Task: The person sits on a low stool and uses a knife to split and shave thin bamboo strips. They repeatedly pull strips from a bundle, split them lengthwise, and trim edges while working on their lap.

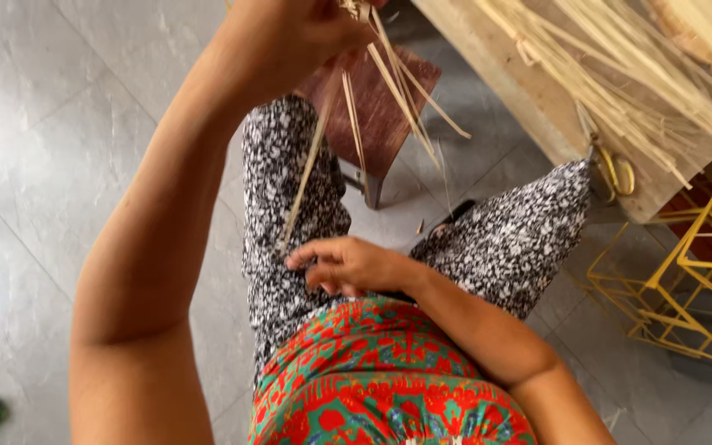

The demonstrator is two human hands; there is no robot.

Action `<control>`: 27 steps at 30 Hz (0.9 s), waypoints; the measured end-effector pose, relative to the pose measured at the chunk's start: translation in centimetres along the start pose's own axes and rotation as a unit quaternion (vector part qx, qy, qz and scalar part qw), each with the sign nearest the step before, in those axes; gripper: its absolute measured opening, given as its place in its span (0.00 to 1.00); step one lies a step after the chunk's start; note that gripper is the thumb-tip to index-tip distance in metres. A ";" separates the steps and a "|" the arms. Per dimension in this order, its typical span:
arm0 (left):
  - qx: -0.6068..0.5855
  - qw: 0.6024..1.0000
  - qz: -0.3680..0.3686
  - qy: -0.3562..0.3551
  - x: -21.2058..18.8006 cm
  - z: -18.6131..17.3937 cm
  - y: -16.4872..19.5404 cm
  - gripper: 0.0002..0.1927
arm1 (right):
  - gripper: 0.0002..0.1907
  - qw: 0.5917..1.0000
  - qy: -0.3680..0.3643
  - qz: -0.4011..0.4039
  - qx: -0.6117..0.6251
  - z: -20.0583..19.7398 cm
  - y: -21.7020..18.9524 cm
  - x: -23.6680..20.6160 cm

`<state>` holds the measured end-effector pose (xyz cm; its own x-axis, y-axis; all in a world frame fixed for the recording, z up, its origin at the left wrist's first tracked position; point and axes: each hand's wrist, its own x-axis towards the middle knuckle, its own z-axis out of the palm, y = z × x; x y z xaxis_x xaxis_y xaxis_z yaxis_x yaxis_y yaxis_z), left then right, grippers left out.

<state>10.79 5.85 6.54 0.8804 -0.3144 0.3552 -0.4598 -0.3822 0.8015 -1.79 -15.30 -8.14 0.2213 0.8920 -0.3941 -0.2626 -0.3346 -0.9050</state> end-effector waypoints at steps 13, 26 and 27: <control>0.173 0.975 -0.143 0.004 -13.8 -1.8 5.0 0.15 | 0.23 0.682 0.458 -0.371 -0.433 -1.0 -10.7 -10.8; 0.186 0.929 -0.297 0.119 -34.1 -15.9 -2.5 0.13 | 0.15 0.571 0.421 -0.357 -0.608 -6.3 -15.6 -9.9; 0.208 0.906 -0.325 0.173 -35.8 -17.1 -4.6 0.13 | 0.15 0.561 0.430 -0.347 -0.616 -7.6 -15.9 -10.8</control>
<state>-16.62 33.78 -1.67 0.9312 0.3595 0.0598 0.2292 -0.7051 0.6710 7.18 -21.87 9.31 0.3789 0.6374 0.6709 0.8988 -0.4263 -0.1026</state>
